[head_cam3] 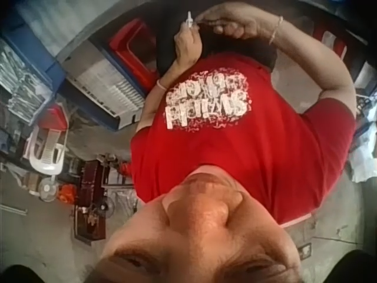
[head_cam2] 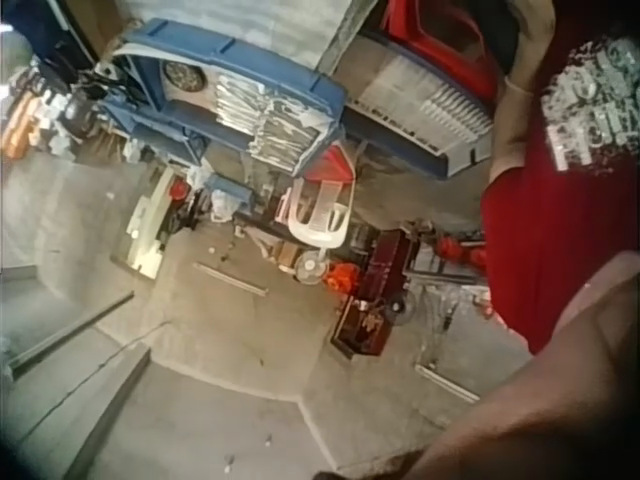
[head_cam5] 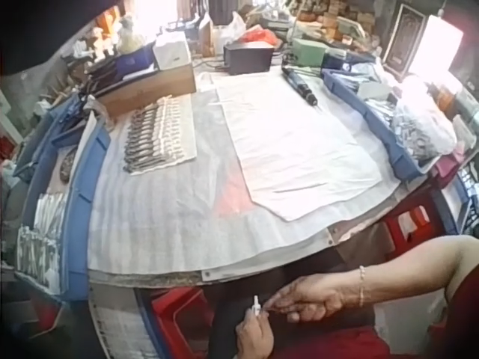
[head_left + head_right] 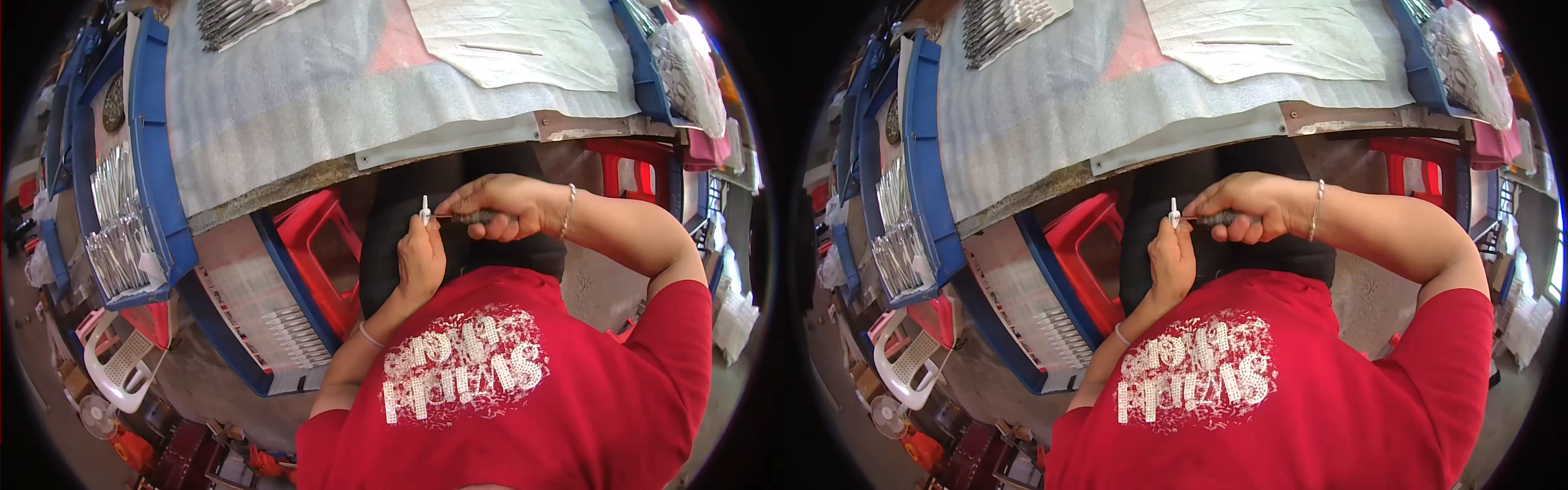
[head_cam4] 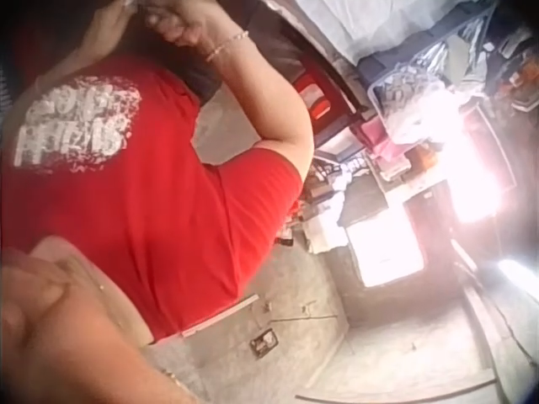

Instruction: The recorder is assembling small plastic and metal components, likely for medical or technical use, at a workstation.

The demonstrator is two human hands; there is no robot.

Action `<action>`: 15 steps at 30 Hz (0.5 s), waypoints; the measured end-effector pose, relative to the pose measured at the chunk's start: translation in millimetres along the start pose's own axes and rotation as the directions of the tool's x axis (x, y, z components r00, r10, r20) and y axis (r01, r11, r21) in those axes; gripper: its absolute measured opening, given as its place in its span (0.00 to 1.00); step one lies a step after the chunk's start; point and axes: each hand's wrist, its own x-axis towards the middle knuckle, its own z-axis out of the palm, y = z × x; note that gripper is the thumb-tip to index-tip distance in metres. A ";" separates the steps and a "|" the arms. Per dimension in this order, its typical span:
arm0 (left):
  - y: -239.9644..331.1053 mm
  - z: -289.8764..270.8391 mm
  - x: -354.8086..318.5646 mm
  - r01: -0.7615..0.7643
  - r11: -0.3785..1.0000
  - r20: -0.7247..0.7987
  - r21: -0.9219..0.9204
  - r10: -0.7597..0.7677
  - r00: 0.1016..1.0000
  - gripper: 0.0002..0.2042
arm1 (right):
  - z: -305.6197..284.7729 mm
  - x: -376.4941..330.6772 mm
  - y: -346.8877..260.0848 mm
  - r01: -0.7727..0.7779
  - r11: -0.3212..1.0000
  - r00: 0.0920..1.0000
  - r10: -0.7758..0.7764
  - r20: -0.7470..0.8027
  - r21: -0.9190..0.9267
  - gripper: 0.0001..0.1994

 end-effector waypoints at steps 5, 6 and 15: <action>1.8 -1.8 -3.5 -0.037 0.997 -0.009 -0.074 0.037 0.999 0.09 | 28.0 -15.5 7.9 0.113 0.806 0.918 -0.308 -0.248 -0.581 0.16; 2.3 -0.7 -2.9 -0.026 0.995 0.006 -0.099 0.027 1.000 0.09 | 38.8 -28.1 7.1 0.129 0.619 0.878 -0.435 -0.201 -0.775 0.19; 2.6 -0.3 2.3 -0.005 0.991 0.006 -0.130 0.006 1.000 0.07 | 16.1 -8.2 48.7 -0.053 -0.628 0.672 -0.597 0.437 -0.776 0.20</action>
